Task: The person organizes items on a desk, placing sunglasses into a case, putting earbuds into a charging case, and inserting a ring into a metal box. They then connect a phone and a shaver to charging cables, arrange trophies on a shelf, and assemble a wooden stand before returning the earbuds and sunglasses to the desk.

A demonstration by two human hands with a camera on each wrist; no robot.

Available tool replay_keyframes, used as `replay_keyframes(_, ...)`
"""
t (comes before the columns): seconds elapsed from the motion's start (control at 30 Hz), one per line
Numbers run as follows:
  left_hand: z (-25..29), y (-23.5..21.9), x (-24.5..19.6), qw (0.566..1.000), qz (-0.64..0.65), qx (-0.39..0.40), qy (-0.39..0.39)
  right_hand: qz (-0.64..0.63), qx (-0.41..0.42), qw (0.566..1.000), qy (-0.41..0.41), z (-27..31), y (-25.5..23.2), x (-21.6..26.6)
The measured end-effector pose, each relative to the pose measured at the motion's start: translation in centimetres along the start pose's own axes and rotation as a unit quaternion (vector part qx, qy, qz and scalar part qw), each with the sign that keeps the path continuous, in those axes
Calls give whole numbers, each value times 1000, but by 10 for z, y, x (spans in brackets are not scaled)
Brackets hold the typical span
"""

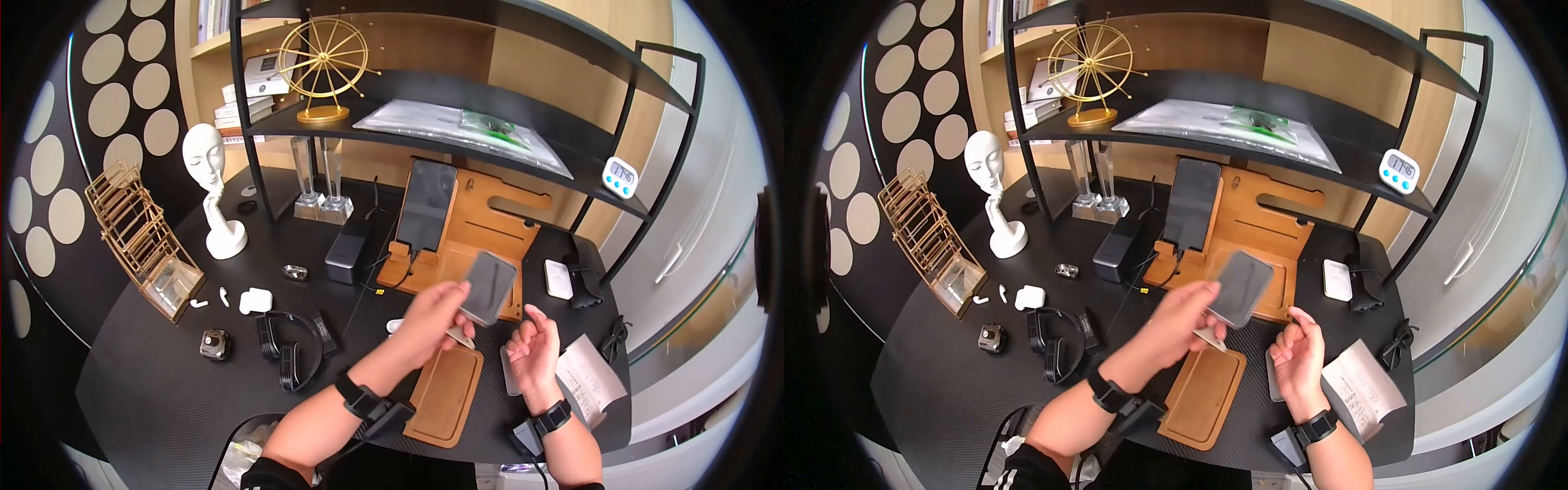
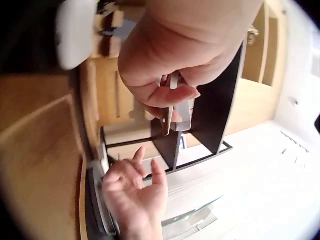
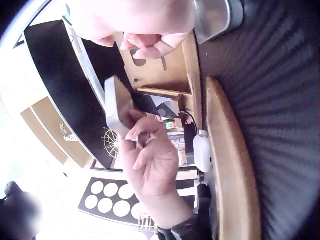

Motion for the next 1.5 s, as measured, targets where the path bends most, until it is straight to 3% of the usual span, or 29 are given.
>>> replay_keyframes(0.13, 11, -35, -53, 995, -28, -85, 47, 9, -2, 1000, 29, -1, -1, -3)
replay_keyframes(0.23, 33, -75, -100, 975, -171, -132, 59, 8, 4, 999, 40, -2, -3, -3)
replay_keyframes(0.4, 61, -185, -136, 909, -317, -267, -48, -2, 1, 999, 51, -5, -8, -6)
replay_keyframes(0.5, 72, -233, -138, 897, -299, -323, -44, -1, 7, 998, 58, -5, -8, -6)
replay_keyframes(0.6, 74, -266, -135, 865, -306, -385, -104, 6, 8, 998, 61, -4, -5, -6)
replay_keyframes(0.73, 70, -283, -126, 850, -296, -418, -124, 18, 29, 998, 61, -4, -6, -6)
replay_keyframes(0.8, 70, -281, -127, 825, -338, -442, -98, 18, 21, 998, 63, -5, -6, -7)
replay_keyframes(0.83, 71, -281, -128, 791, -393, -460, -95, 21, 20, 998, 64, -5, -5, -6)
replay_keyframes(0.93, 89, -292, -136, 806, -351, -475, -35, 27, 22, 997, 66, -4, -5, -6)
replay_keyframes(1.2, 194, -253, -169, 795, -438, -418, -29, 22, 23, 997, 67, -5, -4, -7)
replay_keyframes(1.33, 256, -236, -168, 710, -548, -423, -131, 25, 26, 997, 62, -5, -5, -7)
replay_keyframes(1.37, 272, -244, -160, 707, -548, -426, -133, 26, 28, 997, 63, -6, -6, -7)
replay_keyframes(1.43, 295, -252, -145, 501, -804, -296, -119, 28, 33, 997, 58, -5, -4, -7)
replay_keyframes(1.47, 297, -249, -140, 501, -804, -296, -118, 31, 32, 998, 55, -4, -3, -6)
replay_keyframes(1.5, 299, -246, -133, 493, -783, -336, -178, 32, 33, 998, 53, -4, -3, -5)
Point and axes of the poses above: each hand's wrist, its own z-axis away from the middle knuckle, its own y-axis out of the palm, x = y × z, the point moved 2 cm from there along -z, towards the middle knuckle, and after that the axes turned 2 degrees about x, right-handed, at the moved point
